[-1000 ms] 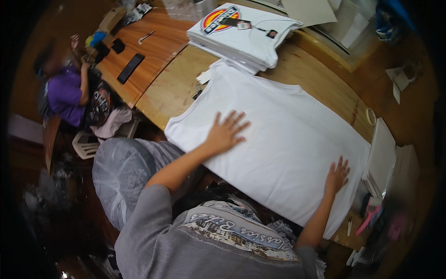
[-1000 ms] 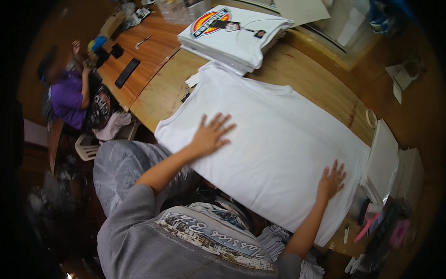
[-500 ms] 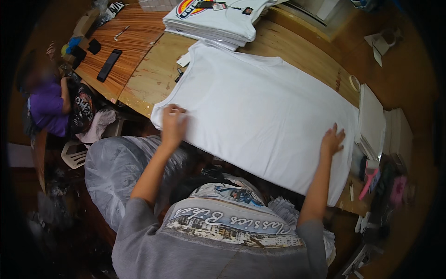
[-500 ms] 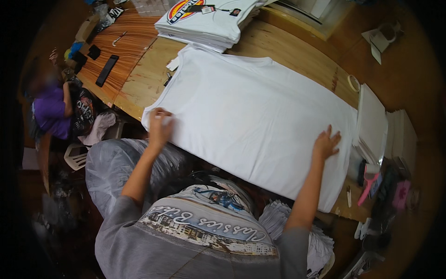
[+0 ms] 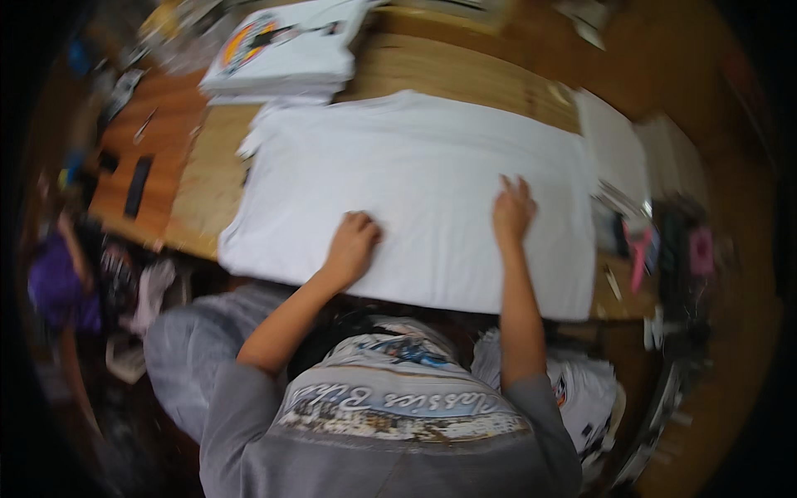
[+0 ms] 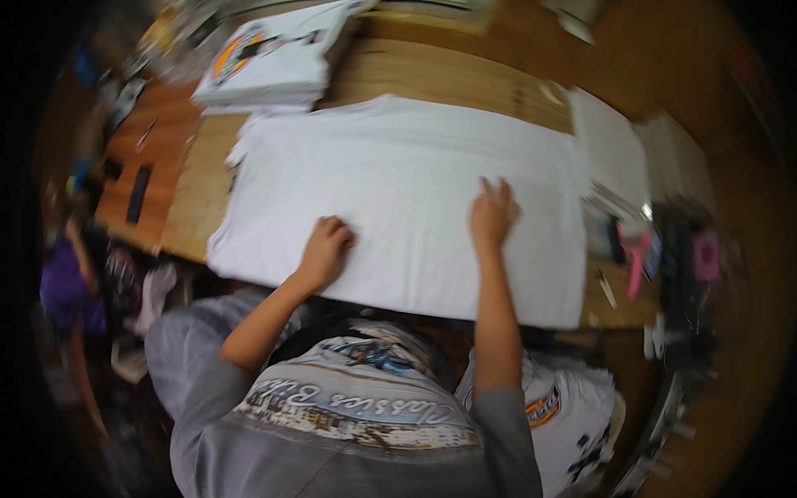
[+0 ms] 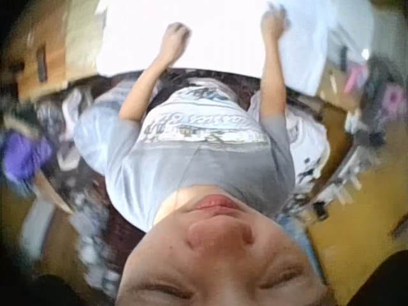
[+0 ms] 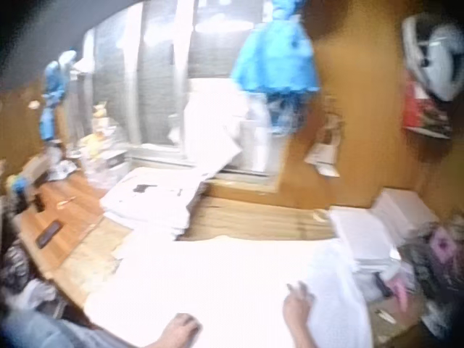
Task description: The person folds white t-shirts on a wooden table, using a pink lint roller to clean the fabric before folding. They place a cardboard insert inside each shirt, fold it neatly, and stack it with others.
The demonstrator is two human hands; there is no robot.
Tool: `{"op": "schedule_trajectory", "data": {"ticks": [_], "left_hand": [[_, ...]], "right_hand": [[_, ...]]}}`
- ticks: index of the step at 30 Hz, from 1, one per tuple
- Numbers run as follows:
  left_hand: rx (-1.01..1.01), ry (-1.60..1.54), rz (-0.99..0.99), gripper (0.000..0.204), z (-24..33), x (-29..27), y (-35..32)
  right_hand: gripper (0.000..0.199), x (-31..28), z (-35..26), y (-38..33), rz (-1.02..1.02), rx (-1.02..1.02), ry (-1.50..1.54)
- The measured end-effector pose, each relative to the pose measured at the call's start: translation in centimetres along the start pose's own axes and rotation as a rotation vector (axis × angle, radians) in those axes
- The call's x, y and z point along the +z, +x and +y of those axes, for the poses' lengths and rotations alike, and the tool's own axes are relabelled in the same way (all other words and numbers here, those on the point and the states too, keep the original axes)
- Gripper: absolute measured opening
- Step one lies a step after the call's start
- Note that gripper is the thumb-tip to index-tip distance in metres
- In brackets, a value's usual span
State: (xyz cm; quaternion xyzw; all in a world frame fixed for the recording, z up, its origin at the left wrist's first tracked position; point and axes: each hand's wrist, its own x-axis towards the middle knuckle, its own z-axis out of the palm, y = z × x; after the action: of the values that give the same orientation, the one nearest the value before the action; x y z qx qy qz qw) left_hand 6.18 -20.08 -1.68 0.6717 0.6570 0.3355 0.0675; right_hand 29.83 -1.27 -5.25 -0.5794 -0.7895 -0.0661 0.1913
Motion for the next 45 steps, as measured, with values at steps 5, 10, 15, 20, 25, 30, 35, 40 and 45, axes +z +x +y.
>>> {"op": "schedule_trajectory", "data": {"ticks": [5, 10, 15, 20, 25, 30, 35, 40, 45], "left_hand": [[-0.383, -0.255, 0.024, 0.007, 0.4, -0.5, 0.3], [-0.425, -0.499, -0.316, 0.021, -0.5, -7.0, -1.6], [-0.464, -0.009, -0.712, 0.023, -0.5, -13.1, -4.2], [-0.475, 0.111, -0.604, 0.018, -1.4, -12.9, -3.6], [-0.350, -0.040, -0.641, 0.018, -0.4, -11.2, -1.8], [-0.236, -0.183, -0.540, 0.015, 2.0, -8.2, 1.2], [0.049, 0.032, -0.361, 0.033, 5.6, -3.4, 3.5], [0.011, 0.231, -0.232, 0.037, 5.1, 2.8, 4.4], [-0.077, 0.339, -0.212, 0.038, 5.2, 4.7, 4.3]], "right_hand": [[0.030, -0.1, -1.4, 0.4, 0.102, -0.011, 0.100], [0.031, -1.5, -0.3, 0.2, 0.034, 0.010, 0.168], [0.031, -4.5, 1.2, -0.8, -0.152, -0.133, 0.393], [0.025, -7.8, 5.0, -4.7, -0.067, -0.012, 0.424], [0.023, -12.0, 10.9, -7.9, 0.120, 0.251, 0.326], [0.026, -14.9, 15.7, -9.3, 0.278, 0.506, 0.330], [0.033, -14.7, 21.7, -4.1, 0.445, 0.456, 0.282], [0.039, -12.3, 29.7, 4.3, 0.468, 0.582, 0.094], [0.039, -8.4, 40.0, 10.2, 0.457, 0.800, 0.076]]}}
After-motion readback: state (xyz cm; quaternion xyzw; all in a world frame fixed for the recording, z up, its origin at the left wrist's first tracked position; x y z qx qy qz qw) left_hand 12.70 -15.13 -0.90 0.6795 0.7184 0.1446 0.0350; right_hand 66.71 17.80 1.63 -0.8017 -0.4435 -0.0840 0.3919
